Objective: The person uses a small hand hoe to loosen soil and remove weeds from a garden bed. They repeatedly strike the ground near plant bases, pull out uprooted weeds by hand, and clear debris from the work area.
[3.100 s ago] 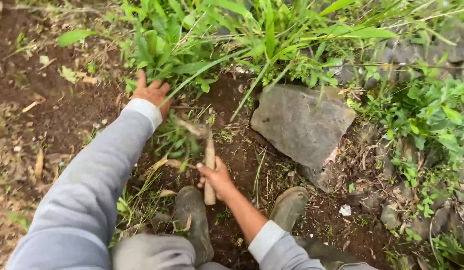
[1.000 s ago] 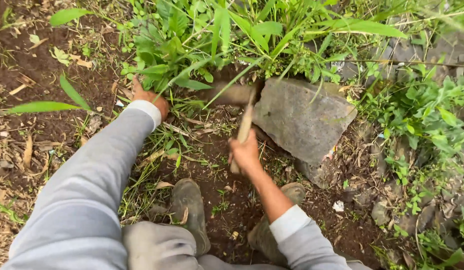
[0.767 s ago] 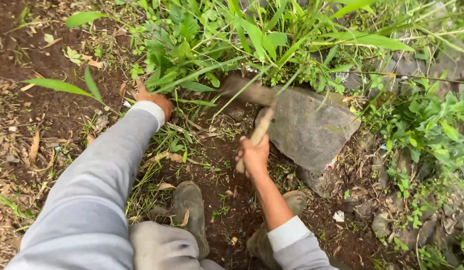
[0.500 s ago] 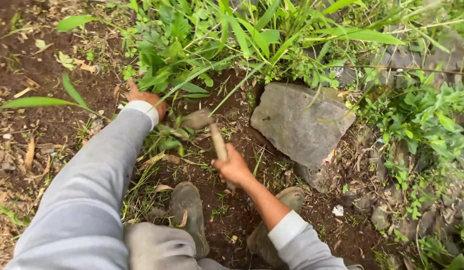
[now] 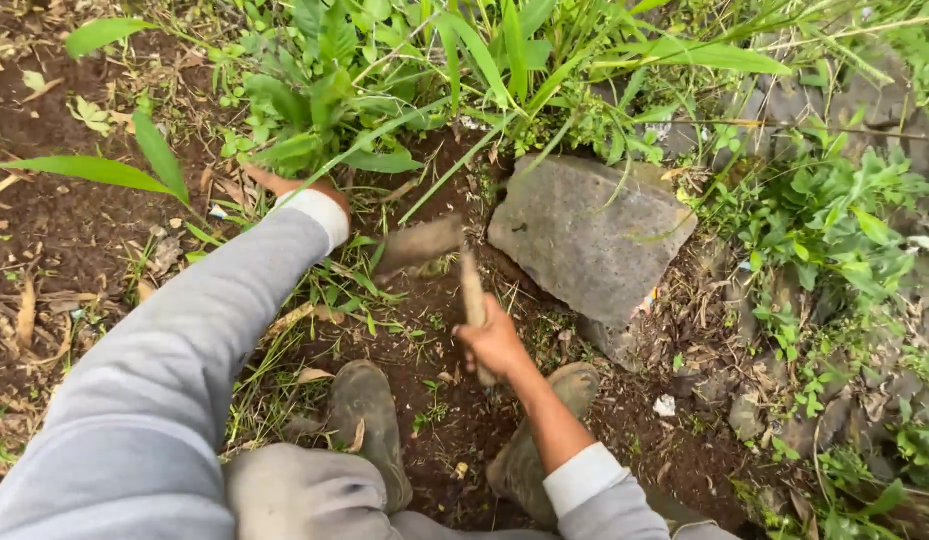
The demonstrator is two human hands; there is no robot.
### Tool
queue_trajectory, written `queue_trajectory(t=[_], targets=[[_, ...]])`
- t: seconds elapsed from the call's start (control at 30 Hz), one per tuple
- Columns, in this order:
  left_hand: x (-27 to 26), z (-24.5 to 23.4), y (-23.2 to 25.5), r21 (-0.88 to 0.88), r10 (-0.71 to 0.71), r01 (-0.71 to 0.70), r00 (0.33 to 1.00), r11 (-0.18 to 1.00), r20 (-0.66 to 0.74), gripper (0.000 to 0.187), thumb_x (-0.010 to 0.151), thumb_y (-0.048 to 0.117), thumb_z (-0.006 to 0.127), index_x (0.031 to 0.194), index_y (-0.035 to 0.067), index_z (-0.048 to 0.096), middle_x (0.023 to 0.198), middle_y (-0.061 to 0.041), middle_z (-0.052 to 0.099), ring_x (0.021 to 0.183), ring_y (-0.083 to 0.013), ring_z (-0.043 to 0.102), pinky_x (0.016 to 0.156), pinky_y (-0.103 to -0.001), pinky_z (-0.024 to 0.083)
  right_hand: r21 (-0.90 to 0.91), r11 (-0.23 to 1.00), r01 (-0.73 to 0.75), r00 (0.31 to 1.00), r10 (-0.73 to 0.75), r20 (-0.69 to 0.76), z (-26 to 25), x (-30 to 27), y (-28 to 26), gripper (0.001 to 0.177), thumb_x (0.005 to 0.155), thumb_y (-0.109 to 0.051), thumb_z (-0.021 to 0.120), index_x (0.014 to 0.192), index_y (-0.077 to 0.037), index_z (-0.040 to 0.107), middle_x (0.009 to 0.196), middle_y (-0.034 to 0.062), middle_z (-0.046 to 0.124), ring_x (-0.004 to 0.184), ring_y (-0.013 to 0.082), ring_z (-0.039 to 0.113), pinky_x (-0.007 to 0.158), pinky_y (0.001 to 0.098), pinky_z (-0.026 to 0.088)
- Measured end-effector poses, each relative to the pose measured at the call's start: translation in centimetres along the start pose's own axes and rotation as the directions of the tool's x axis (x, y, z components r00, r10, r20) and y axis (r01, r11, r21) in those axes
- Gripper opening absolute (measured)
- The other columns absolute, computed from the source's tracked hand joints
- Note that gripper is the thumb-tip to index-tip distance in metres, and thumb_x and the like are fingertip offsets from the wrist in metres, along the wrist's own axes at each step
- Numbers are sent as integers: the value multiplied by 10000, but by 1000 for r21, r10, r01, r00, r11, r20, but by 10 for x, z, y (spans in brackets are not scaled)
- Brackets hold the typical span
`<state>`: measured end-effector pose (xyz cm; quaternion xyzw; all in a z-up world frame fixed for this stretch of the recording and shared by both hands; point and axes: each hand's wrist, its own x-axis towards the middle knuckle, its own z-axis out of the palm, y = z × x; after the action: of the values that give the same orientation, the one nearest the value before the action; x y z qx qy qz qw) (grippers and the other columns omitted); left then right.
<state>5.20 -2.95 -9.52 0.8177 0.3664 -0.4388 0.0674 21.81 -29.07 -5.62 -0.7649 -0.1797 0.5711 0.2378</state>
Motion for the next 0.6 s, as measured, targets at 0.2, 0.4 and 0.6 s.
queue_trajectory(t=[0.2, 0.4, 0.6], targets=[[7, -28, 13, 34, 179, -178, 983, 983, -38, 408, 1014, 176, 433, 1313, 142, 708, 1301, -22, 740, 1222, -255, 693, 914, -597, 581, 59, 974, 217, 952, -198, -234, -4, -3, -12, 434, 871, -51, 678, 1260, 6, 496, 652, 138, 600, 463, 228, 624, 462, 338, 534], [51, -20, 29, 38, 214, -211, 960, 977, -182, 326, 929, 154, 530, 1053, 215, 826, 988, -15, 819, 972, -288, 776, 692, -628, 589, 219, 938, 267, 942, -206, -266, -8, 26, -32, 407, 849, -45, 668, 1192, 4, 453, 534, 123, 570, 383, 240, 594, 411, 338, 514], [38, -41, 43, -121, 250, -328, 871, 937, -424, 441, 991, 105, 469, 1398, 142, 635, 1411, -115, 651, 1073, -347, 729, 809, -594, 596, 220, 970, 103, 987, -71, -147, 41, 2, 56, 391, 841, -37, 692, 1185, -17, 509, 592, 161, 616, 423, 240, 622, 408, 342, 551]])
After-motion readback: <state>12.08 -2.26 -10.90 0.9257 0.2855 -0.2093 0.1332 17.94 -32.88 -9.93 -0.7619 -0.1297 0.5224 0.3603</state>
